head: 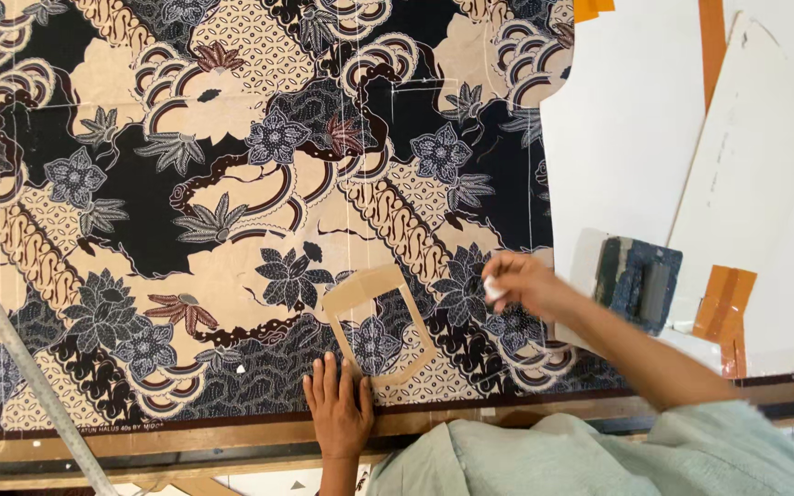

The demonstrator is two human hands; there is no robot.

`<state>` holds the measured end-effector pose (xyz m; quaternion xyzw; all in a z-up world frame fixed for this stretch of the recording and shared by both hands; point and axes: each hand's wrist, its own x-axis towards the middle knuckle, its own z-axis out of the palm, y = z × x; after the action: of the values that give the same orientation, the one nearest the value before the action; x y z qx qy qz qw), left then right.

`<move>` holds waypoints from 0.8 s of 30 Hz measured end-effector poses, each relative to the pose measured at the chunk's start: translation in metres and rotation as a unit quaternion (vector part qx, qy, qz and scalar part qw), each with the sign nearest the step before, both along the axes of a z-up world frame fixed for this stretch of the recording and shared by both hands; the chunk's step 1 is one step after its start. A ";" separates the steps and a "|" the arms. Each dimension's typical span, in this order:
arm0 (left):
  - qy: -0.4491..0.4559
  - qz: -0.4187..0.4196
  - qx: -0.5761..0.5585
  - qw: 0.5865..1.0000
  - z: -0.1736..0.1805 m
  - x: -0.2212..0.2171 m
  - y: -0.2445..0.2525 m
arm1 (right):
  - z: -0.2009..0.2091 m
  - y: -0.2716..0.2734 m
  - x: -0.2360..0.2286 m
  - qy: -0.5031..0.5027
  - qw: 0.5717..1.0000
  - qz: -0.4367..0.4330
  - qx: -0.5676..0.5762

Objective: The person measures a patterned fabric on a table using a ruler and marks it with a white marker. They then place a cardboard template on the fabric and trace around it with the marker.

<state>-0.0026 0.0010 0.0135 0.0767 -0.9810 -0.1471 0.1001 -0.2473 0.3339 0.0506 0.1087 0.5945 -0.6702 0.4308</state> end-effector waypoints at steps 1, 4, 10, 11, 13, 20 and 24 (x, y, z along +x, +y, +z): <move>0.004 -0.001 0.001 1.000 0.000 0.001 0.000 | -0.007 -0.003 0.019 -0.007 0.999 -0.005 -0.038; 0.003 -0.004 0.006 1.000 0.002 0.000 0.000 | -0.023 -0.021 0.068 0.008 0.997 -0.031 -0.067; 0.005 -0.001 0.017 1.000 0.006 0.001 0.002 | -0.041 -0.064 0.123 0.280 0.944 0.064 0.162; 0.006 -0.002 0.019 1.000 0.007 0.001 0.001 | -0.043 -0.067 0.128 0.327 0.926 0.054 0.183; 0.018 -0.006 0.018 1.000 0.008 0.001 0.002 | -0.046 -0.073 0.135 0.420 0.879 0.034 0.224; 0.057 -0.016 0.021 0.998 0.007 0.003 0.002 | -0.056 -0.088 0.139 0.385 0.901 0.010 0.202; 0.045 -0.014 0.019 0.999 0.006 0.006 0.001 | -0.059 -0.099 0.143 0.319 0.936 0.009 0.147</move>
<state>0.0029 0.0020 0.0198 0.0576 -0.9736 -0.1704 0.1408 -0.1039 0.2345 -0.0089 -0.0543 0.7936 -0.5708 0.2034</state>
